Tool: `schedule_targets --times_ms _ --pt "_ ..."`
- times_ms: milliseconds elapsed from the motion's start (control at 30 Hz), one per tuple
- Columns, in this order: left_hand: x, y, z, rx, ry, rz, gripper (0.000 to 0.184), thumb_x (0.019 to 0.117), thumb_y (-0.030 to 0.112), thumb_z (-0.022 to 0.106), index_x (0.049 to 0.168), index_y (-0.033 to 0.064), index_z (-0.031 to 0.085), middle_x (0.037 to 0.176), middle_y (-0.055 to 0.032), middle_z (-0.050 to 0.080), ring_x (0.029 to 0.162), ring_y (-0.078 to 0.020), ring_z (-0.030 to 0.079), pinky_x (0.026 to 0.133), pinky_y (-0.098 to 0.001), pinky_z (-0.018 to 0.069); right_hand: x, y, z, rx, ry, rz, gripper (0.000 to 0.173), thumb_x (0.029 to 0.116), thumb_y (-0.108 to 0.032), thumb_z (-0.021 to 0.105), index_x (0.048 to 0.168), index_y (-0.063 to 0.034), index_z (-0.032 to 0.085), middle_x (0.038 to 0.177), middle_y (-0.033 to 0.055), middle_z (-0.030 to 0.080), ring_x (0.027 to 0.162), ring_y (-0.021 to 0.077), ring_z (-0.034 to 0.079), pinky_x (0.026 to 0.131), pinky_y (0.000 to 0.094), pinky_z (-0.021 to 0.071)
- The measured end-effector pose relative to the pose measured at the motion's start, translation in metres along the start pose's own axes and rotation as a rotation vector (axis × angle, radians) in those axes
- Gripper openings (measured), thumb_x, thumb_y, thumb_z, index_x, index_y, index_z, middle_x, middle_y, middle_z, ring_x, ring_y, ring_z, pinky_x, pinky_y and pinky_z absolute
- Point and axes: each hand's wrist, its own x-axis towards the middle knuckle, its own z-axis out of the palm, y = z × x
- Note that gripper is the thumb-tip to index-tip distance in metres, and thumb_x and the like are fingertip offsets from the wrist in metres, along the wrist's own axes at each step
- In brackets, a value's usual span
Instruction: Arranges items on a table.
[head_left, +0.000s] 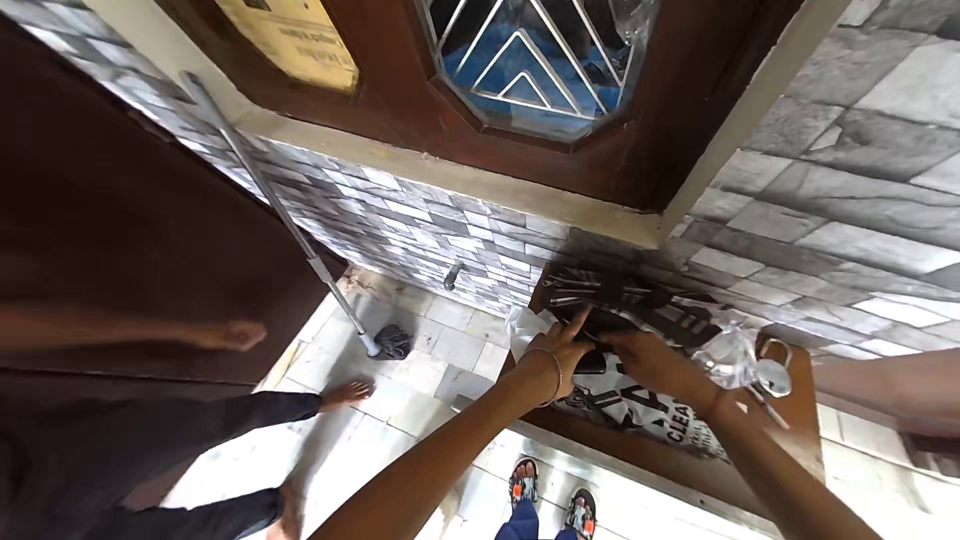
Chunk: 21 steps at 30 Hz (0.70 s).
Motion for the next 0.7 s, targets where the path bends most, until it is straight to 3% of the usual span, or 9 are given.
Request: schedule_targets --times_ms 67,100,167,233,333,467,533,700 --pt "-0.003 0.001 0.002 0.016 -0.026 0.029 0.068 0.0904 -0.002 0.066 0.153 0.0140 0.046 0.171 -0.0041 0.018 0.148 -0.0397 0.032 0.105 -0.0609 0.0406 0.033 0.015 0.002 0.028 -0.058 0.094 0.033 0.1061 -0.005 0.045 0.132 0.0038 0.062 0.126 0.0278 0.064 0.119 0.0417 0.060 0.104 0.0571 0.0434" --pt "-0.005 0.001 0.004 0.012 -0.044 0.040 0.068 0.0899 -0.003 0.066 0.153 0.0116 0.046 0.165 -0.0086 0.034 0.147 -0.0403 0.034 0.107 -0.0623 0.0385 0.043 0.022 -0.002 0.074 0.004 0.103 0.030 0.1064 -0.006 0.047 0.128 0.0034 0.065 0.123 0.0269 0.065 0.116 0.0404 0.061 0.102 0.0567 0.0445" --pt "-0.008 0.001 0.005 0.006 -0.077 0.037 0.071 0.0899 -0.003 0.066 0.155 0.0096 0.041 0.158 -0.0138 0.043 0.146 -0.0416 0.036 0.109 -0.0637 0.0364 0.052 0.022 -0.020 0.122 0.143 0.066 0.033 0.1056 -0.002 0.045 0.134 0.0038 0.061 0.130 0.0265 0.064 0.121 0.0405 0.061 0.104 0.0566 0.0446" --pt "-0.010 0.002 0.007 0.007 -0.080 0.020 0.072 0.0905 -0.003 0.066 0.156 0.0107 0.040 0.159 -0.0126 0.041 0.144 -0.0413 0.037 0.108 -0.0626 0.0369 0.056 0.022 -0.034 0.121 0.165 0.020 0.041 0.1051 0.002 0.042 0.145 0.0035 0.052 0.139 0.0249 0.059 0.129 0.0392 0.057 0.109 0.0545 0.0419" --pt "-0.011 0.004 0.010 0.024 -0.064 0.033 0.076 0.0871 -0.008 0.066 0.157 0.0089 0.040 0.161 -0.0132 0.039 0.144 -0.0425 0.037 0.107 -0.0633 0.0376 0.050 0.019 -0.036 0.100 0.089 0.016 0.046 0.1035 0.005 0.043 0.150 0.0016 0.045 0.147 0.0224 0.054 0.133 0.0380 0.055 0.110 0.0524 0.0418" --pt "-0.014 0.003 0.016 0.007 -0.054 0.037 0.078 0.0856 -0.014 0.062 0.156 0.0096 0.040 0.164 -0.0117 0.035 0.146 -0.0420 0.036 0.108 -0.0641 0.0362 0.047 0.017 -0.033 -0.022 -0.053 0.045 0.043 0.1007 0.007 0.046 0.142 -0.0022 0.056 0.139 0.0228 0.059 0.124 0.0383 0.059 0.103 0.0544 0.0451" --pt "-0.016 0.005 0.015 0.007 -0.060 0.039 0.078 0.0864 -0.015 0.061 0.157 0.0096 0.039 0.166 -0.0120 0.032 0.146 -0.0422 0.035 0.109 -0.0638 0.0357 0.048 0.018 -0.036 -0.027 -0.095 0.038 0.046 0.1004 0.008 0.047 0.145 -0.0001 0.053 0.144 0.0224 0.057 0.132 0.0375 0.054 0.111 0.0526 0.0402" --pt "-0.019 0.007 0.017 0.018 -0.062 0.039 0.078 0.0882 -0.016 0.058 0.158 0.0095 0.037 0.166 -0.0122 0.031 0.147 -0.0426 0.034 0.109 -0.0639 0.0361 0.052 0.025 -0.042 0.030 -0.067 -0.001 0.043 0.1015 0.010 0.042 0.143 0.0040 0.054 0.143 0.0230 0.057 0.131 0.0349 0.056 0.111 0.0472 0.0406"
